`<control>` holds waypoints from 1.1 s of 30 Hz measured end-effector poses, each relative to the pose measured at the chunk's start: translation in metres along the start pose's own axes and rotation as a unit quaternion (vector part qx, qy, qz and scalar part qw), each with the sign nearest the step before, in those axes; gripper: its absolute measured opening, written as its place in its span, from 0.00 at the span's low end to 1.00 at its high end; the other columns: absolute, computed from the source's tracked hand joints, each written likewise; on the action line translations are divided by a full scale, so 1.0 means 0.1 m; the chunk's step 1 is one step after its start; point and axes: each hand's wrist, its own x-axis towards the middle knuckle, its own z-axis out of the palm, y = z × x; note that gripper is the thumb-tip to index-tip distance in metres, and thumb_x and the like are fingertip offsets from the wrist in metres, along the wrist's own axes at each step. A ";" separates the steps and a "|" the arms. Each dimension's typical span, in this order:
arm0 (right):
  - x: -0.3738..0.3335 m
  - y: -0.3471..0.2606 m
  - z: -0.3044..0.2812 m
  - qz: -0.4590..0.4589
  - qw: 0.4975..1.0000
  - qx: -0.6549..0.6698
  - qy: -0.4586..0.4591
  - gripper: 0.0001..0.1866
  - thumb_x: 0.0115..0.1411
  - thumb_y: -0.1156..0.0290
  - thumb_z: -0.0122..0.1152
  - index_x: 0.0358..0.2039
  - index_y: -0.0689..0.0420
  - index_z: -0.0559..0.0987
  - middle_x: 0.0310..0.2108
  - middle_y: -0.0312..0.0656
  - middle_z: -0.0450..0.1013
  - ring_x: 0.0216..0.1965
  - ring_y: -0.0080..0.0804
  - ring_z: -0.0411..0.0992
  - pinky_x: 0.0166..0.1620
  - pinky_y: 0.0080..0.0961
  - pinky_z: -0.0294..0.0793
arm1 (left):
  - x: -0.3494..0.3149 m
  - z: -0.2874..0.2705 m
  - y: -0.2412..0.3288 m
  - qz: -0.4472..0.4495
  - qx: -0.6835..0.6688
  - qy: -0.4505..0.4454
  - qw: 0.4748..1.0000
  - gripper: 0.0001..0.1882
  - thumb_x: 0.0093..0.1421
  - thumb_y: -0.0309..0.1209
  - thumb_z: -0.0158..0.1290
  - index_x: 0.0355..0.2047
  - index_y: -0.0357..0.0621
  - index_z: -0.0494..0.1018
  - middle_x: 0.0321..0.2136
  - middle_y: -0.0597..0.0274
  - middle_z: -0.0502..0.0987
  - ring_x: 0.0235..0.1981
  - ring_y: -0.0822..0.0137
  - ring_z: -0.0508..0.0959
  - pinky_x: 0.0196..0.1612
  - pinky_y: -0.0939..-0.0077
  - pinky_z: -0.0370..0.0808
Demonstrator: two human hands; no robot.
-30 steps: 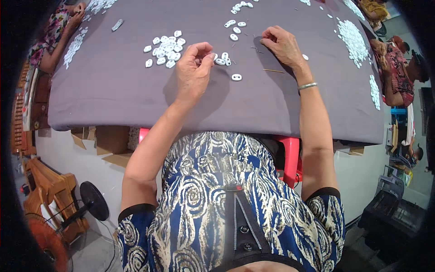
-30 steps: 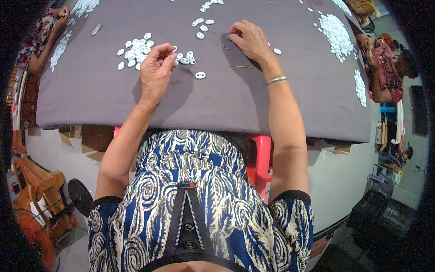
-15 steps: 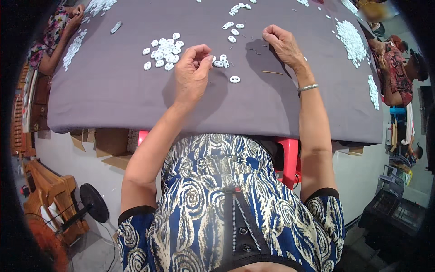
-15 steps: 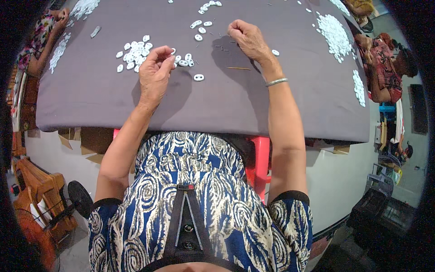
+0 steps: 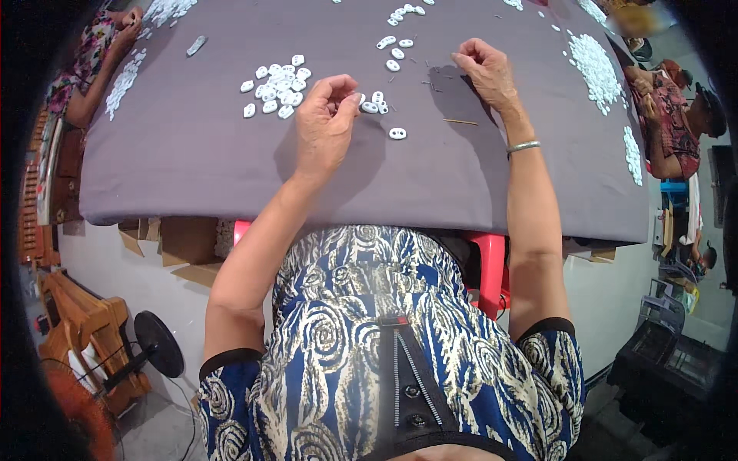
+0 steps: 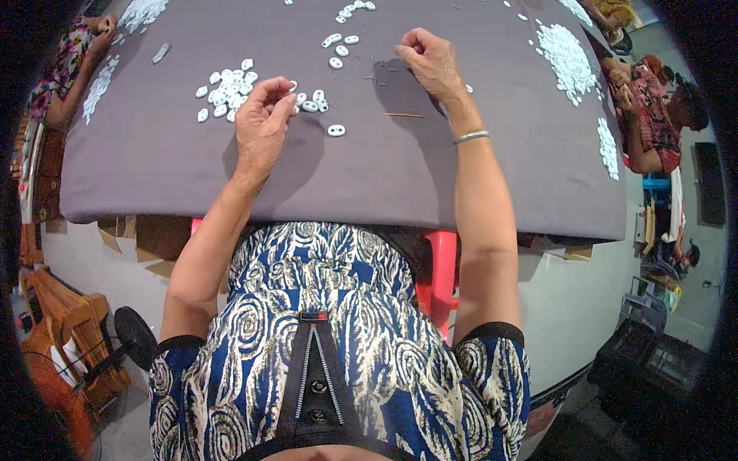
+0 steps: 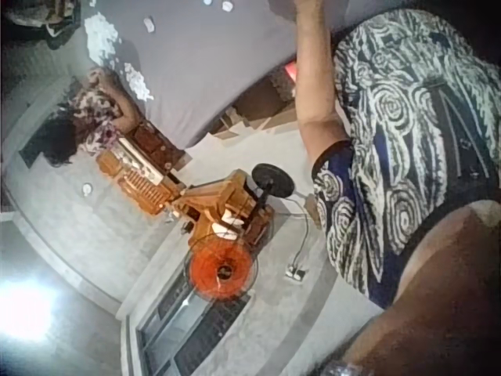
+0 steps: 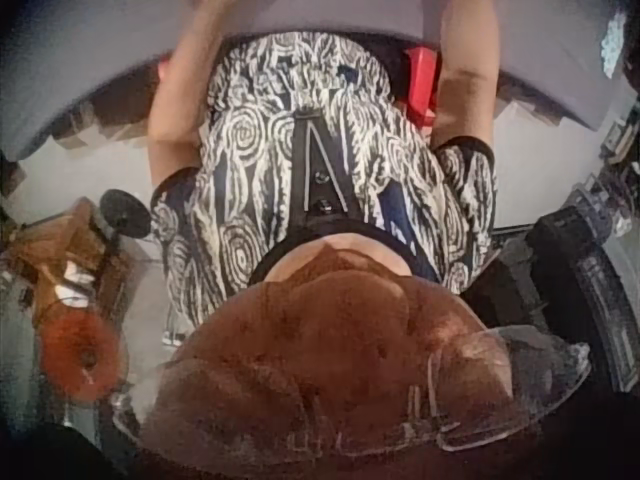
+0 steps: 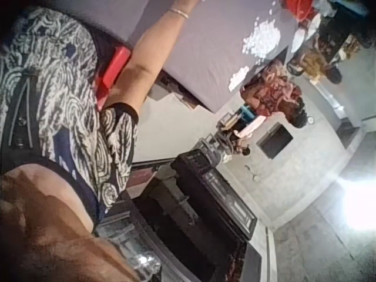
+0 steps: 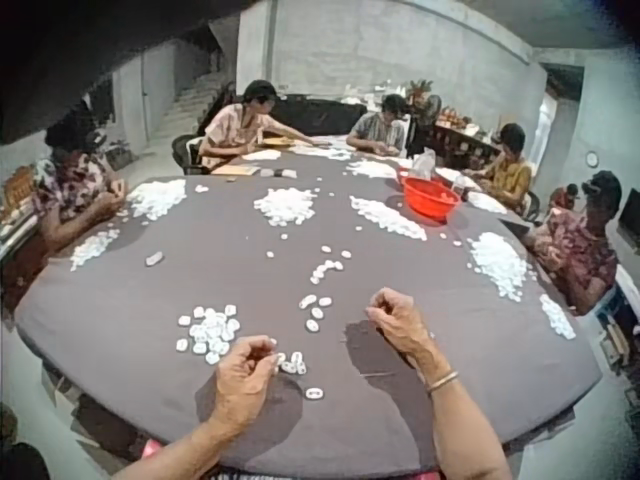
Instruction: Inspecting and sorting small white plastic components on a table in a manufacturing setting.
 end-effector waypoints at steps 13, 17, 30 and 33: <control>-0.04 -0.09 0.23 -0.125 0.962 -0.238 -0.053 0.07 0.55 0.68 0.55 0.29 0.58 0.76 0.31 0.44 0.72 0.37 0.43 0.70 0.41 0.36 0.69 | 0.00 0.02 0.02 0.008 0.003 0.004 1.000 0.08 0.59 0.22 0.53 0.40 0.39 0.73 0.29 0.70 0.73 0.25 0.83 0.70 0.23 0.91 0.65; -0.06 -0.17 0.13 -0.023 0.998 -0.029 -0.059 0.09 0.58 0.66 0.55 0.29 0.59 0.75 0.28 0.35 0.73 0.32 0.28 0.69 0.37 0.26 0.69 | -0.04 0.04 0.05 0.005 0.012 -0.005 1.000 0.06 0.58 0.21 0.51 0.37 0.38 0.72 0.31 0.68 0.71 0.26 0.81 0.70 0.29 0.87 0.69; -0.14 -0.48 0.14 0.154 0.824 0.496 -0.226 0.05 0.63 0.68 0.53 0.32 0.55 0.70 0.27 0.30 0.64 0.27 0.14 0.58 0.29 0.14 0.60 | -0.09 0.12 0.10 0.040 0.003 -0.012 0.999 0.04 0.59 0.21 0.52 0.35 0.38 0.72 0.28 0.70 0.69 0.25 0.82 0.69 0.29 0.87 0.67; -0.15 -0.51 0.16 0.155 0.804 0.526 -0.231 0.05 0.63 0.69 0.53 0.33 0.55 0.71 0.27 0.30 0.63 0.27 0.15 0.58 0.29 0.14 0.60 | -0.07 0.09 0.08 0.025 0.008 -0.017 1.000 0.04 0.58 0.20 0.52 0.35 0.38 0.73 0.28 0.70 0.69 0.25 0.82 0.69 0.29 0.87 0.67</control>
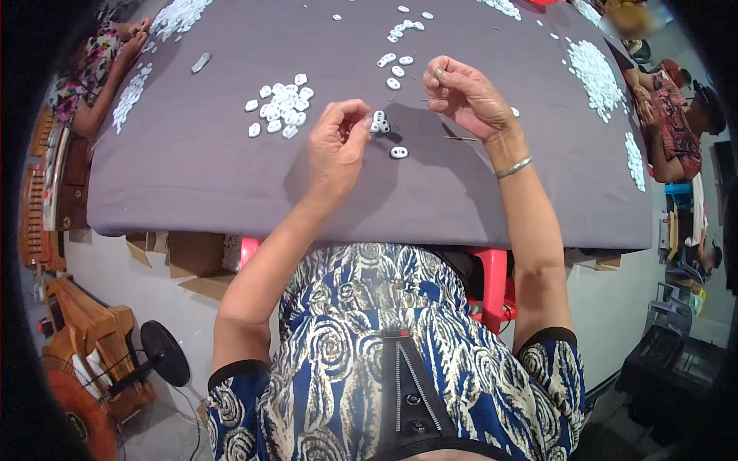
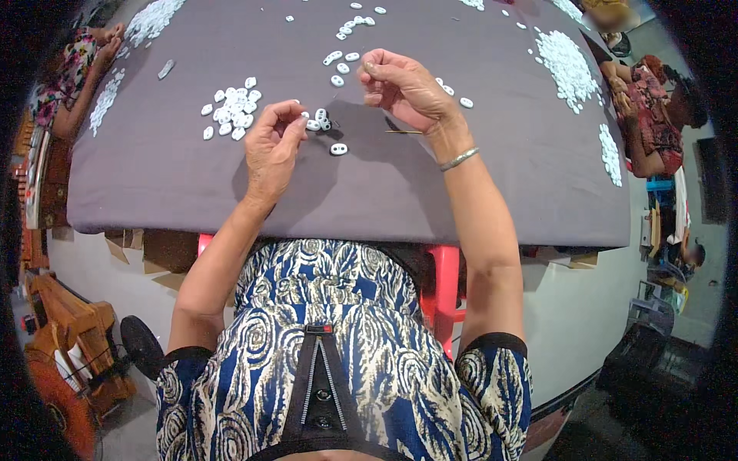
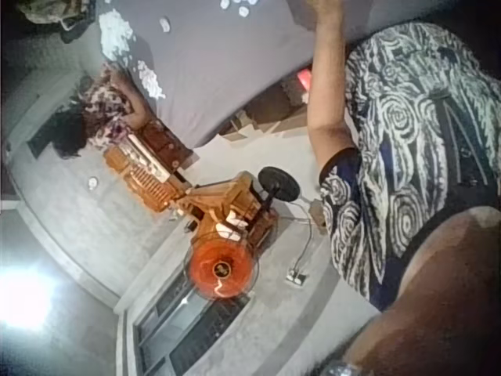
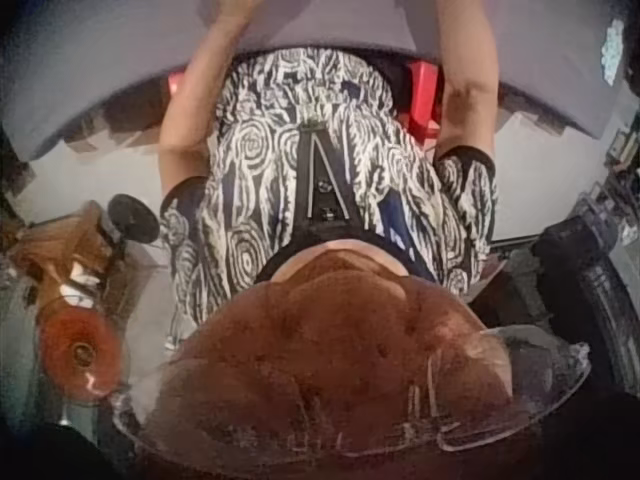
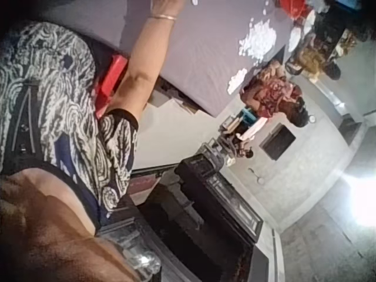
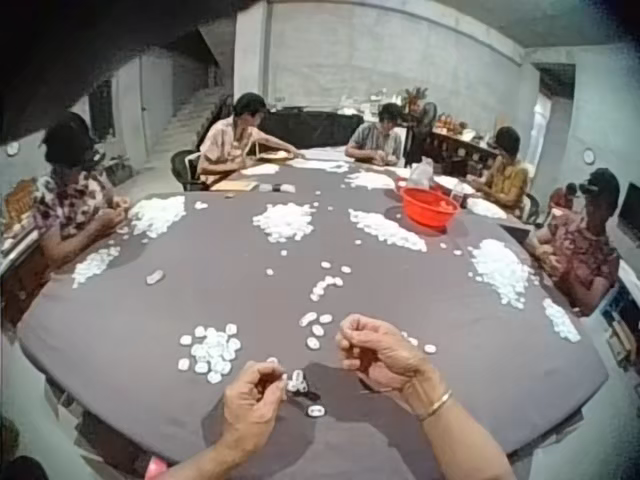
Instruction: Inspecting and sorting small white plastic components on a table in a manufacturing setting.
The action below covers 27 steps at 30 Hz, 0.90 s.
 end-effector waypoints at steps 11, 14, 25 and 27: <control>0.00 -0.02 -0.02 -0.014 1.000 -0.015 0.019 0.05 0.59 0.73 0.56 0.36 0.58 0.75 0.30 0.33 0.69 0.28 0.16 0.63 0.30 0.16 0.64 | 0.01 -0.01 -0.03 -0.022 -0.019 0.008 1.000 0.05 0.57 0.20 0.52 0.35 0.38 0.73 0.28 0.70 0.69 0.25 0.81 0.70 0.28 0.87 0.68; -0.01 -0.02 -0.02 -0.043 0.996 -0.064 0.048 0.05 0.60 0.71 0.57 0.34 0.58 0.75 0.27 0.30 0.66 0.26 0.15 0.59 0.30 0.15 0.61 | 0.01 -0.02 -0.03 -0.020 -0.021 0.003 1.000 0.05 0.58 0.20 0.52 0.35 0.38 0.73 0.28 0.70 0.69 0.25 0.81 0.70 0.28 0.87 0.68; 0.03 0.00 -0.21 -0.144 0.864 -0.432 0.214 0.05 0.58 0.70 0.59 0.32 0.58 0.78 0.24 0.25 0.67 0.26 0.13 0.60 0.30 0.12 0.61 | 0.01 -0.02 -0.03 -0.006 -0.010 0.010 1.000 0.05 0.57 0.20 0.52 0.35 0.38 0.73 0.28 0.70 0.69 0.25 0.82 0.70 0.28 0.87 0.69; 0.05 0.03 -0.24 -0.167 0.837 -0.476 0.213 0.06 0.58 0.70 0.59 0.32 0.59 0.78 0.23 0.26 0.68 0.26 0.13 0.61 0.30 0.13 0.62 | 0.01 -0.01 -0.03 -0.008 -0.001 0.012 1.000 0.05 0.57 0.20 0.52 0.35 0.38 0.73 0.28 0.70 0.69 0.25 0.82 0.70 0.28 0.87 0.69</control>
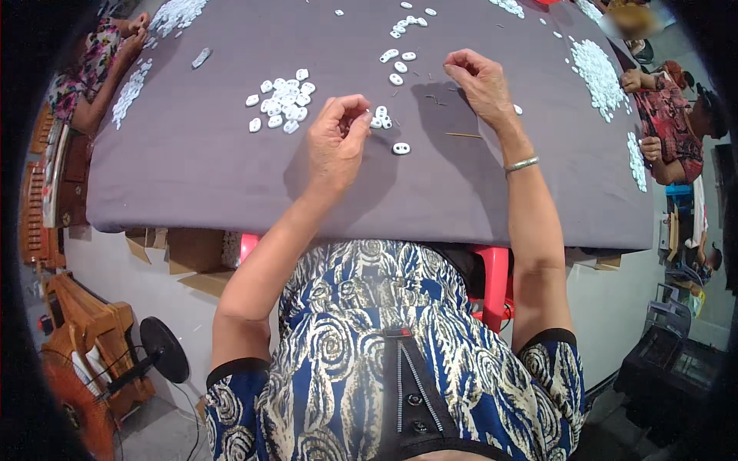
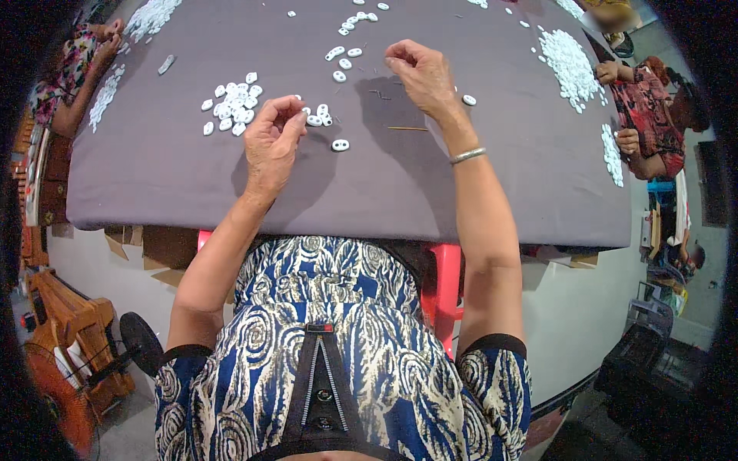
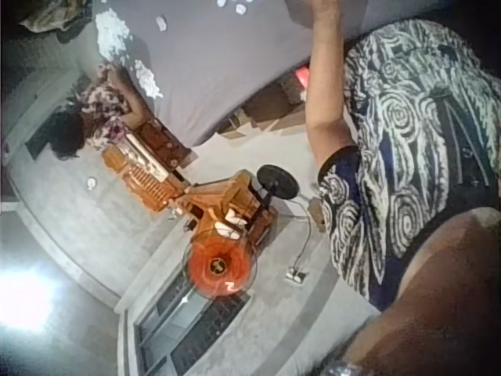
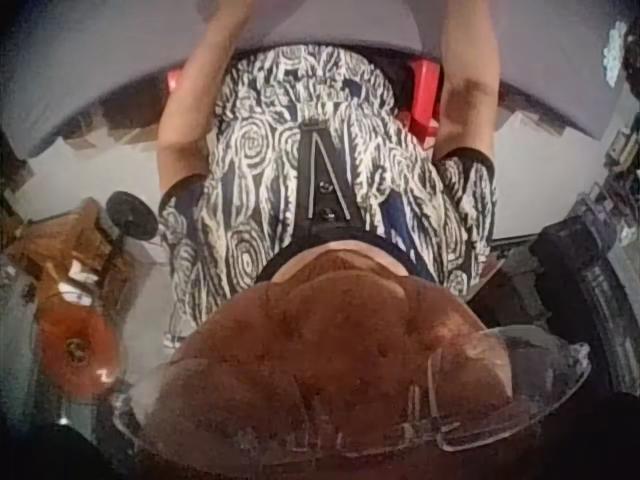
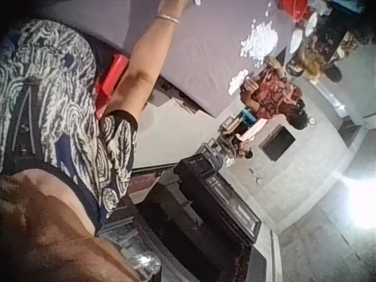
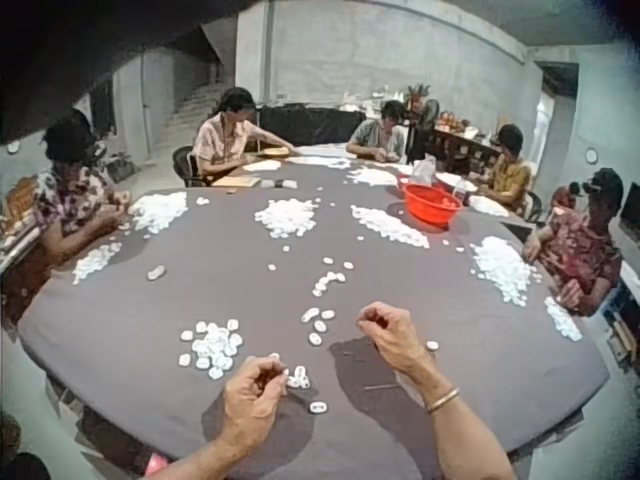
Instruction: Inspecting and sorting small white plastic components on a table in a manufacturing setting.
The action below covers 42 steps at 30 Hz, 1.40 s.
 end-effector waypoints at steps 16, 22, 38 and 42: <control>-0.03 -0.11 -0.02 -0.022 0.998 -0.058 0.017 0.09 0.56 0.66 0.59 0.30 0.59 0.79 0.19 0.30 0.69 0.22 0.15 0.63 0.27 0.17 0.65 | 0.00 -0.02 -0.03 0.001 0.018 0.016 1.000 0.05 0.56 0.21 0.53 0.34 0.37 0.73 0.29 0.68 0.72 0.24 0.80 0.71 0.28 0.86 0.69; -0.26 -0.44 0.18 -0.054 0.950 -0.108 -0.288 0.08 0.56 0.72 0.60 0.33 0.63 0.76 0.26 0.33 0.72 0.29 0.18 0.67 0.34 0.17 0.68 | 0.02 -0.04 -0.08 0.025 0.003 0.033 0.999 0.05 0.56 0.20 0.52 0.35 0.36 0.73 0.29 0.67 0.73 0.25 0.80 0.72 0.28 0.87 0.70; -0.44 -0.44 0.43 -0.106 0.982 -0.012 -0.155 0.07 0.54 0.74 0.60 0.33 0.62 0.76 0.24 0.40 0.72 0.27 0.25 0.70 0.33 0.22 0.70 | -0.03 0.03 0.05 0.000 -0.041 -0.042 0.998 0.12 0.60 0.21 0.51 0.45 0.38 0.71 0.31 0.69 0.73 0.29 0.81 0.71 0.27 0.90 0.67; -0.45 -0.41 0.47 -0.035 0.991 0.057 -0.120 0.07 0.57 0.72 0.59 0.35 0.61 0.77 0.25 0.37 0.73 0.28 0.20 0.70 0.33 0.20 0.71 | -0.05 0.03 0.00 0.005 -0.038 -0.069 0.997 0.14 0.57 0.20 0.53 0.45 0.38 0.71 0.32 0.68 0.73 0.30 0.81 0.71 0.30 0.88 0.70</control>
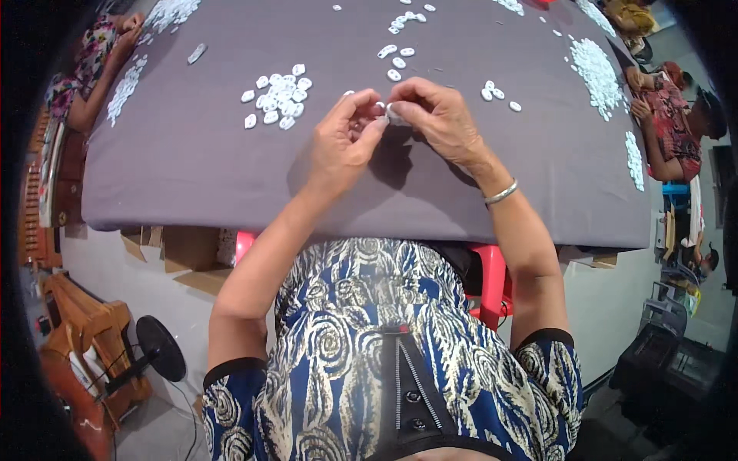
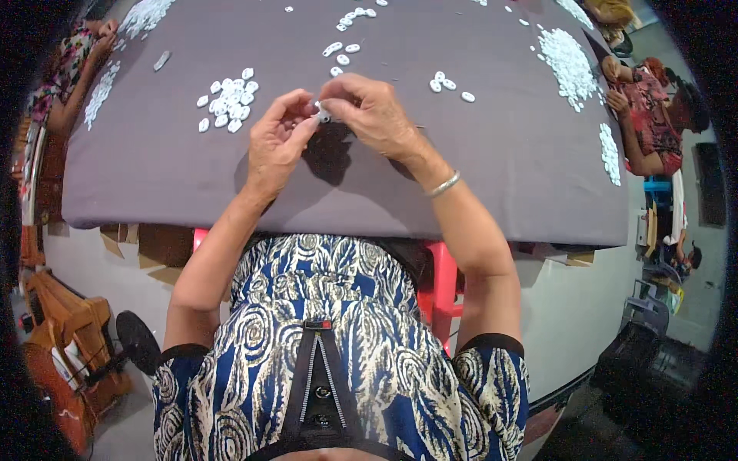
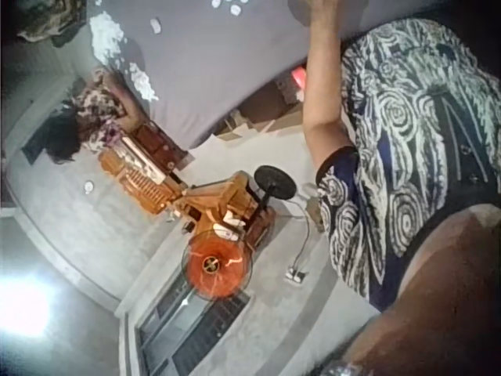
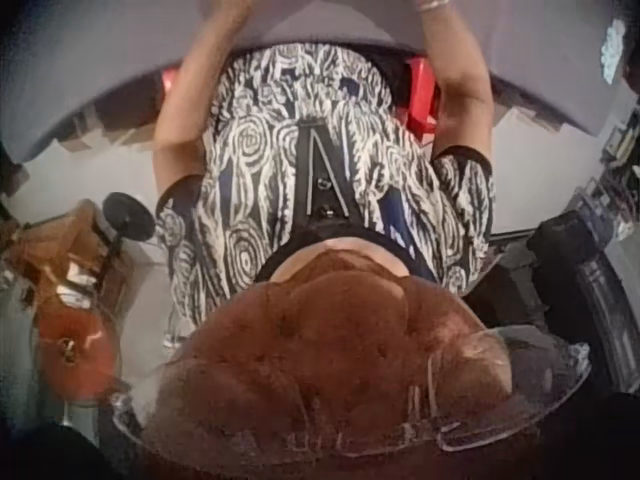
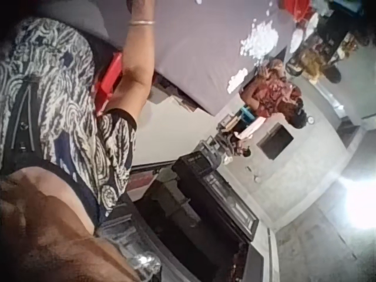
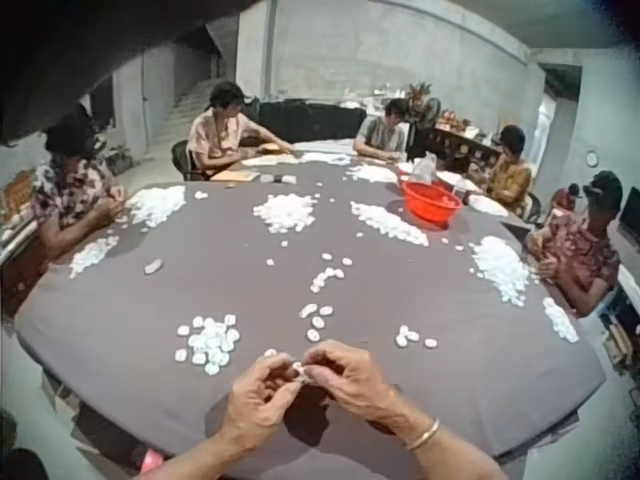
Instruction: Inspecting and sorting small white plastic components on a table in a manufacturing setting.
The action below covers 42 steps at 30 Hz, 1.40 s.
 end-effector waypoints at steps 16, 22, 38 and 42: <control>-0.03 -0.01 0.06 0.073 0.990 0.122 -0.021 0.08 0.61 0.70 0.57 0.35 0.61 0.77 0.27 0.30 0.72 0.28 0.15 0.68 0.32 0.16 0.70 | 0.04 -0.06 0.02 -0.055 -0.090 -0.027 0.994 0.14 0.57 0.23 0.55 0.44 0.38 0.71 0.29 0.68 0.75 0.27 0.81 0.73 0.26 0.88 0.70; -0.04 0.05 0.11 0.004 0.999 0.024 -0.032 0.09 0.60 0.68 0.57 0.34 0.62 0.76 0.25 0.29 0.71 0.26 0.16 0.66 0.30 0.17 0.68 | 0.04 -0.07 0.04 -0.043 -0.062 -0.005 0.997 0.08 0.58 0.24 0.54 0.39 0.37 0.74 0.28 0.67 0.75 0.26 0.80 0.74 0.26 0.88 0.71; -0.03 -0.03 0.02 0.287 0.877 0.373 -0.093 0.08 0.60 0.67 0.56 0.27 0.56 0.74 0.20 0.28 0.64 0.17 0.10 0.56 0.18 0.08 0.53 | 0.01 -0.04 0.07 -0.007 -0.025 -0.052 0.998 0.10 0.57 0.21 0.54 0.40 0.36 0.74 0.32 0.66 0.71 0.31 0.78 0.76 0.28 0.87 0.74; -0.03 -0.01 0.03 0.276 0.878 0.376 -0.106 0.07 0.61 0.67 0.55 0.28 0.54 0.72 0.20 0.27 0.64 0.16 0.08 0.54 0.17 0.08 0.49 | 0.01 -0.03 0.06 -0.019 -0.037 -0.049 0.998 0.09 0.58 0.21 0.53 0.40 0.36 0.74 0.31 0.66 0.71 0.30 0.77 0.76 0.28 0.87 0.74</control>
